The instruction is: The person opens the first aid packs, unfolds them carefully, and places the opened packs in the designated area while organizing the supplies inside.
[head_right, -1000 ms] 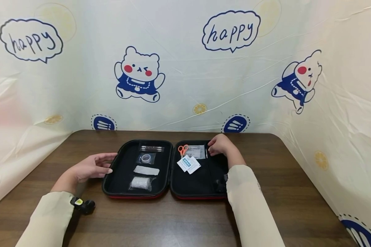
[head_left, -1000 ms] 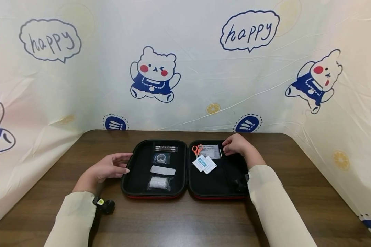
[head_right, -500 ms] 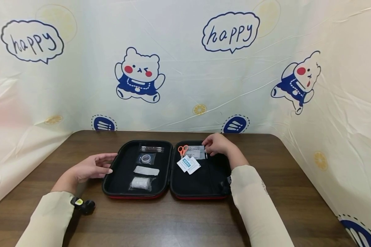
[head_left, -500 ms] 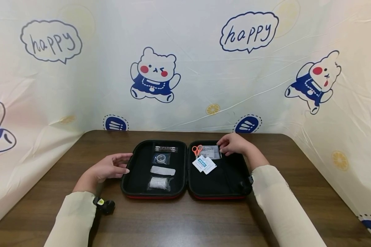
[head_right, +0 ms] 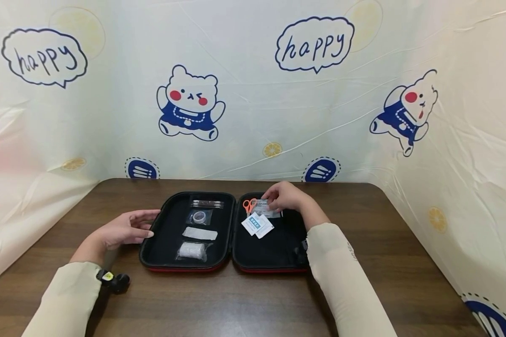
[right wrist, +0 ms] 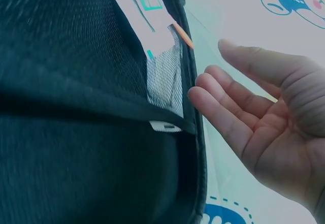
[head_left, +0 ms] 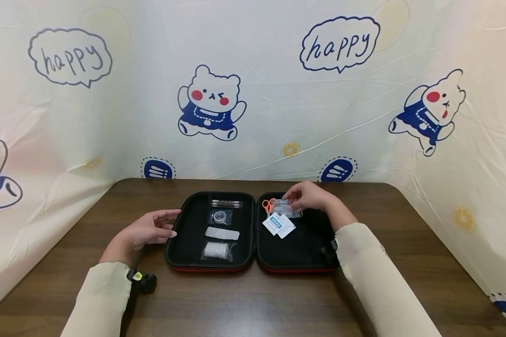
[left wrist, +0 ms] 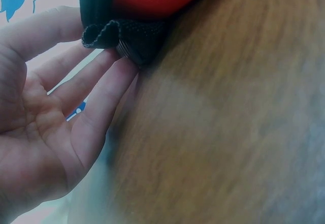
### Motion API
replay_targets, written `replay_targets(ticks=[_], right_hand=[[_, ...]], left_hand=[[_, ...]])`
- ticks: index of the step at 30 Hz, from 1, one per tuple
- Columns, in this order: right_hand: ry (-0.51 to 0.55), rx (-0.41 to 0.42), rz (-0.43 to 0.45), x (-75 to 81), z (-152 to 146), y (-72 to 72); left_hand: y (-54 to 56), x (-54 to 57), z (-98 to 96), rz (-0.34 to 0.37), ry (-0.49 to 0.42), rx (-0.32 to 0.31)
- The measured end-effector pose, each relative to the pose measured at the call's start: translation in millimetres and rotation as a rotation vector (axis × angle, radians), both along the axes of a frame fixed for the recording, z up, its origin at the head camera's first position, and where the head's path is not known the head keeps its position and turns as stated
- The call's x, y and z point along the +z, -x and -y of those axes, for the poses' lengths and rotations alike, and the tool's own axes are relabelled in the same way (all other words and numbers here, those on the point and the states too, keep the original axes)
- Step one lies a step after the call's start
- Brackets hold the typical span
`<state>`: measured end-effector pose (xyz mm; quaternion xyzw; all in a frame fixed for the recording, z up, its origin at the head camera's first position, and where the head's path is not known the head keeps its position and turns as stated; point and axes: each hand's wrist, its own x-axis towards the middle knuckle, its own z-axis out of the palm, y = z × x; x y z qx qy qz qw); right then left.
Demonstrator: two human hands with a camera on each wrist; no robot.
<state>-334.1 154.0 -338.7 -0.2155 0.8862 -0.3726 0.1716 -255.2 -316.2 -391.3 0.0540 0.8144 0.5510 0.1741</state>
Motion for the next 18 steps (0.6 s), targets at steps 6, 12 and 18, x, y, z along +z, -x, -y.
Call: replay_targets(ticks=[6, 12, 18], right_hand=[[0.014, 0.064, 0.038, -8.1, 9, 5.8], [-0.033, 0.118, 0.068, -13.5, 17, 7.5], [-0.105, 0.094, 0.057, -21.2, 25, 11.6]], left_hand=[[-0.3, -1.1, -0.6, 0.005, -0.001, 0.003], [-1.1, 0.6, -1.3, 0.004, 0.001, 0.004], [-0.4, 0.0, 0.0, 0.003, 0.004, 0.005]])
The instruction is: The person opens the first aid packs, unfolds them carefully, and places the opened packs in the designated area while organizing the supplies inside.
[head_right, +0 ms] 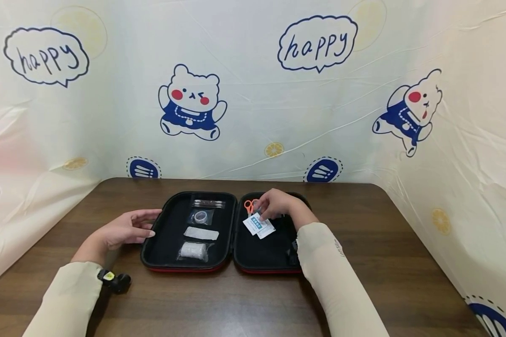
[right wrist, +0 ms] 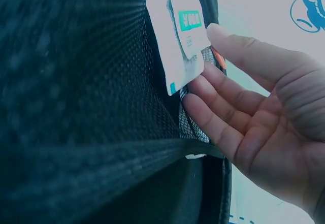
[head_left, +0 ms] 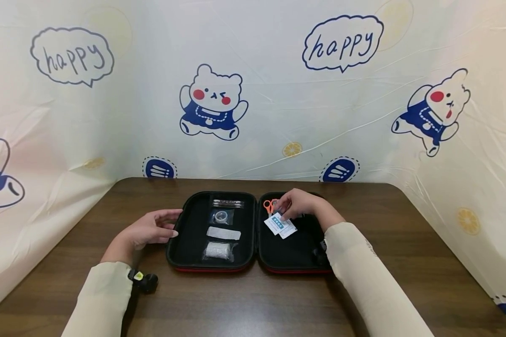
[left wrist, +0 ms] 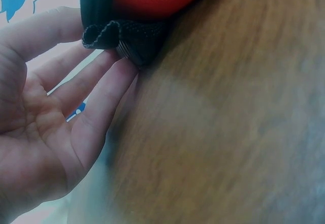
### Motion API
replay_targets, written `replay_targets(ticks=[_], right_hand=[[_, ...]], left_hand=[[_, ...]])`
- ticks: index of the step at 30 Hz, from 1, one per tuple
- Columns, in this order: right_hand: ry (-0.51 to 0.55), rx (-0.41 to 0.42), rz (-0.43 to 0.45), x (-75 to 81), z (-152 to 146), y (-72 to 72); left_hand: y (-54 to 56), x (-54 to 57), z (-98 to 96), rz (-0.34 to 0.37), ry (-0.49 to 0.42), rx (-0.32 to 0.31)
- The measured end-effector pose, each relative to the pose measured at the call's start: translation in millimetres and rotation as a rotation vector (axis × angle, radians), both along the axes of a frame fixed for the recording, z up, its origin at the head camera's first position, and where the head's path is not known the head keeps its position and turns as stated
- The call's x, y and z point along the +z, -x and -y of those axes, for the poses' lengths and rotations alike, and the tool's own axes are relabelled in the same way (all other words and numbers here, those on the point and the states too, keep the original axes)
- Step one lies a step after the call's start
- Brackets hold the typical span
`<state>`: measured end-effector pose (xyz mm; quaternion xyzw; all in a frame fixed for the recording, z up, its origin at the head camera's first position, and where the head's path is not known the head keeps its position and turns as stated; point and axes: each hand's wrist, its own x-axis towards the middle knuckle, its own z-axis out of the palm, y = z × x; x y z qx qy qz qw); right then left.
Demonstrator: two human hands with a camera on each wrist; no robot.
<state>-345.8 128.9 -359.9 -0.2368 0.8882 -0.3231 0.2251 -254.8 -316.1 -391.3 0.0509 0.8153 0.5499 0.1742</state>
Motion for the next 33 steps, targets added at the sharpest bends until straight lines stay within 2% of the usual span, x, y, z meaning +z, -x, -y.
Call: replay_targets(ticks=[13, 19, 33], right_hand=[[-0.029, -0.049, 0.016, -9.7, 5, 1.2], [-0.028, -0.057, -0.010, -9.2, 2, 0.0], [0.198, -0.169, 0.032, -2.9, -18, -5.8]], left_hand=[[0.5, -1.8, 1.3, 0.002, -0.011, 0.002], [-1.0, 0.5, 0.0, 0.008, -0.015, 0.005], [-0.7, -0.6, 0.8, 0.003, -0.018, 0.004]])
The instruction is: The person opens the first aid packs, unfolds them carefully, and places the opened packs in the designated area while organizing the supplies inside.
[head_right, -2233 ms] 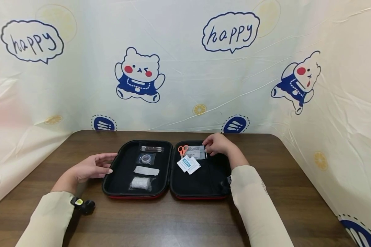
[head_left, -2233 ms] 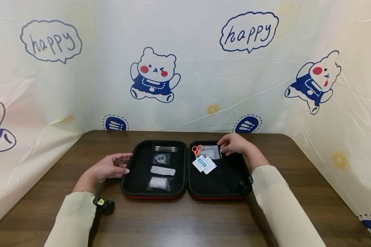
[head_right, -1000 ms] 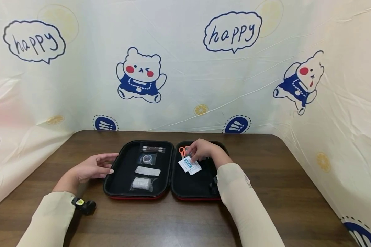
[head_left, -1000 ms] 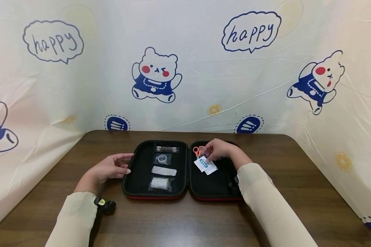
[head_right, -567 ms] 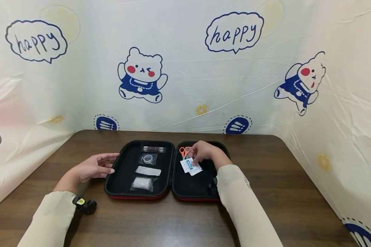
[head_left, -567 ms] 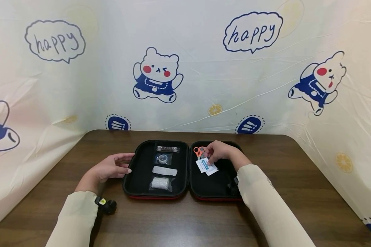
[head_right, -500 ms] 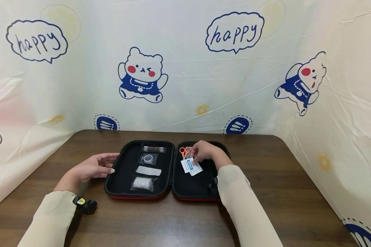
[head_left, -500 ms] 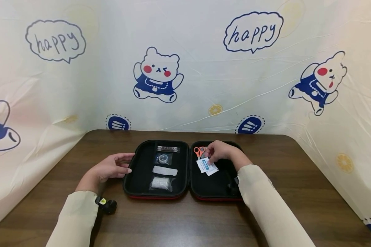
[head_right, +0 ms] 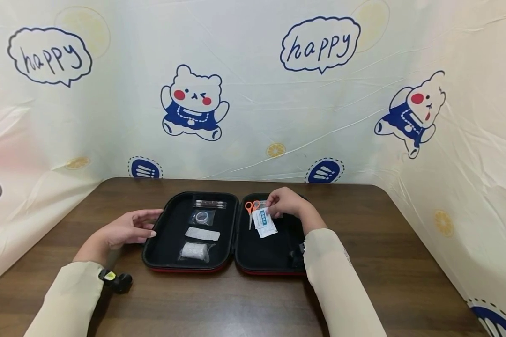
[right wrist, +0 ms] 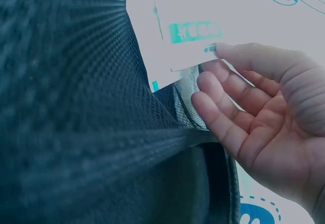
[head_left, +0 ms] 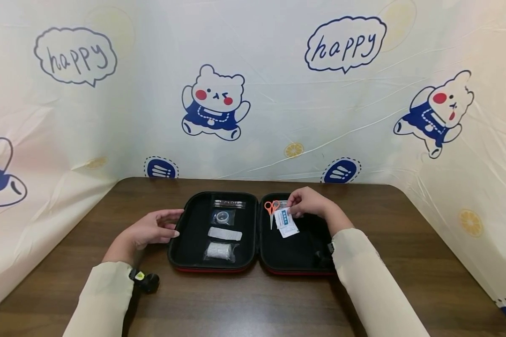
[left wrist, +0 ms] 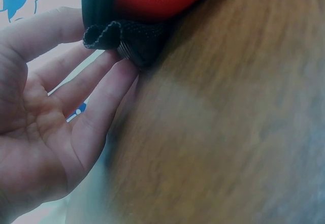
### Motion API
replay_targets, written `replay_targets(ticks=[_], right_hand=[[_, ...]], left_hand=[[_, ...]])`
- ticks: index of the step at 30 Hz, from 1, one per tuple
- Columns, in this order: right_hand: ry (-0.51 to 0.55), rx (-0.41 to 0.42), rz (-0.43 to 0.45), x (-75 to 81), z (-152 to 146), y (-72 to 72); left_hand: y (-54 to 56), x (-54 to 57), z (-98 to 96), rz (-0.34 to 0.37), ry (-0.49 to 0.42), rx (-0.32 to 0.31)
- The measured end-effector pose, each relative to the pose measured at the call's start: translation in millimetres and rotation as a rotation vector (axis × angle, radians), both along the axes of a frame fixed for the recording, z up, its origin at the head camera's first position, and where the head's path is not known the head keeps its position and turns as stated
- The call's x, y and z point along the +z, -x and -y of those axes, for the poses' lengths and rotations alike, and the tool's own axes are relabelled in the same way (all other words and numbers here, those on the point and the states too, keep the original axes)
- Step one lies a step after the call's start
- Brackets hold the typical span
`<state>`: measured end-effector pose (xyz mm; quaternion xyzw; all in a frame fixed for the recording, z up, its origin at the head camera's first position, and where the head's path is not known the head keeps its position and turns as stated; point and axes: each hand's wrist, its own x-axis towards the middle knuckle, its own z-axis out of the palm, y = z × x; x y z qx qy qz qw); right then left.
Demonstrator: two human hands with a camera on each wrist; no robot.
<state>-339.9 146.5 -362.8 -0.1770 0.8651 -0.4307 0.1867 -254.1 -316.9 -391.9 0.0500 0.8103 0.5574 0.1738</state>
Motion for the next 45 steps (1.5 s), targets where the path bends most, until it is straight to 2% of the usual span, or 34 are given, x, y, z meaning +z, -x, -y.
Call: replay_targets(ticks=[5, 15, 24, 30, 37, 45], right_hand=[[0.093, -0.034, 0.036, 5.7, -6, -2.4], [0.163, -0.071, 0.051, 15.4, -16, -13.7], [0.146, -0.114, 0.013, 19.8, -26, -19.2], [0.081, -0.154, -0.021, 22.9, -35, -22.8], [0.025, -0.185, -0.052, 22.3, -43, -26.0], [-0.007, -0.197, -0.049, 19.4, -55, -26.7]], left_hand=[[0.6, 0.4, 0.7, 0.002, 0.011, 0.003], [-0.5, 0.5, -0.7, 0.005, 0.015, 0.001], [-1.5, -0.9, -0.5, -0.002, 0.009, 0.000], [-2.0, 0.1, -1.1, -0.006, 0.003, -0.001], [-1.6, -0.5, -0.8, -0.010, -0.001, 0.000], [-0.5, -1.8, 0.0, -0.007, 0.000, -0.003]])
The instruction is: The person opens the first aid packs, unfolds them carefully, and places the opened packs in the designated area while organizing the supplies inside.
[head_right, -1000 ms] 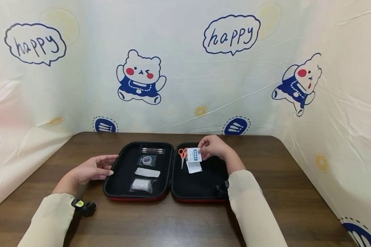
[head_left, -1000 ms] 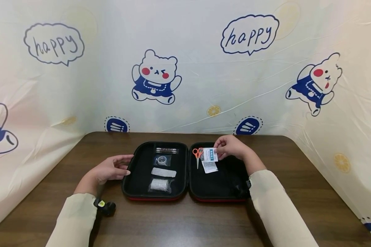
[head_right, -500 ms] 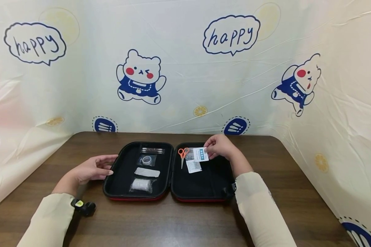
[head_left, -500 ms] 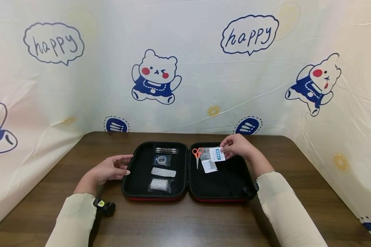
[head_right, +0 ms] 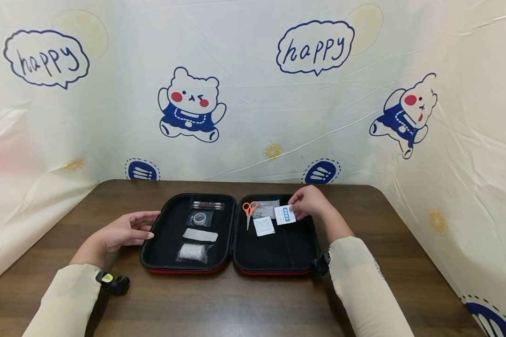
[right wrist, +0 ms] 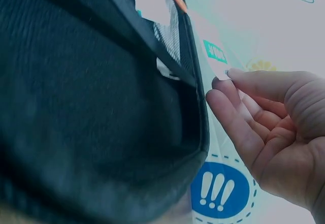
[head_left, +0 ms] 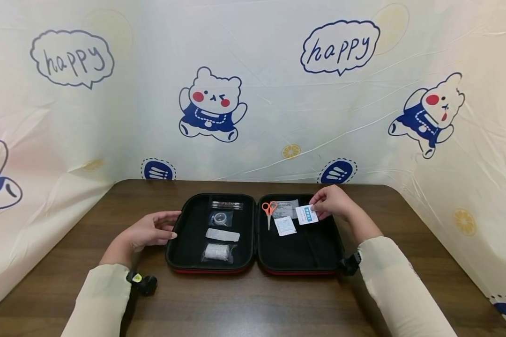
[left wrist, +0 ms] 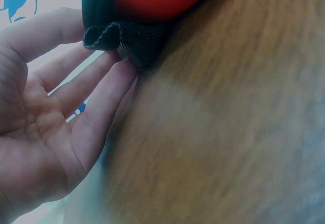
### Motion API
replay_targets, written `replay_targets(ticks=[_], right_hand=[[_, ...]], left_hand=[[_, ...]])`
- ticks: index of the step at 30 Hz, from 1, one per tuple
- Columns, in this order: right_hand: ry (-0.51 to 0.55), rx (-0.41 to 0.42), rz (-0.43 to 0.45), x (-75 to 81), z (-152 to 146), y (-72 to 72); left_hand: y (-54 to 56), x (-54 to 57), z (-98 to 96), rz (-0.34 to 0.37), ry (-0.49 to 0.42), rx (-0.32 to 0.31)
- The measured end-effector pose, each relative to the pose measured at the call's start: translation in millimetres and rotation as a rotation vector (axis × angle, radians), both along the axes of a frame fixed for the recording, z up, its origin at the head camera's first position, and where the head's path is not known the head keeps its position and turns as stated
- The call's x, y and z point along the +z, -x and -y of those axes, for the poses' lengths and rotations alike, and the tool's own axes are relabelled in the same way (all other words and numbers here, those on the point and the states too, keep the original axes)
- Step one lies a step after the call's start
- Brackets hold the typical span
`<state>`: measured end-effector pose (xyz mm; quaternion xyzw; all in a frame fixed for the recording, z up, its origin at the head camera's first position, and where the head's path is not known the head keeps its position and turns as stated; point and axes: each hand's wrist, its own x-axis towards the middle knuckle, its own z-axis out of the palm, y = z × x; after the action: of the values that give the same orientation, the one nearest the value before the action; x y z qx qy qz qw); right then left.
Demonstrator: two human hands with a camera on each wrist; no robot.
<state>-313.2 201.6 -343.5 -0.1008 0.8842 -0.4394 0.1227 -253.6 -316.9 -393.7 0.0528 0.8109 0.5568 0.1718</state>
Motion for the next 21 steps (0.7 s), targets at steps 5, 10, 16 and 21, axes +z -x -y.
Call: replay_targets(ticks=[5, 10, 16, 21], right_hand=[[-0.036, -0.025, 0.019, -0.9, -6.6, -0.2], [-0.073, -0.030, 0.018, -0.5, -8.4, 0.9], [-0.191, -0.014, 0.013, 1.1, -8.6, 2.7], [-0.270, 0.011, 0.005, -1.2, -8.5, 6.0]], left_hand=[[0.3, -1.2, 1.1, -0.002, 0.001, -0.002], [0.5, -1.9, 1.7, 0.000, -0.003, -0.004], [1.1, -2.4, 1.7, -0.002, 0.000, -0.003], [1.5, -1.9, 1.8, -0.001, 0.002, -0.006]])
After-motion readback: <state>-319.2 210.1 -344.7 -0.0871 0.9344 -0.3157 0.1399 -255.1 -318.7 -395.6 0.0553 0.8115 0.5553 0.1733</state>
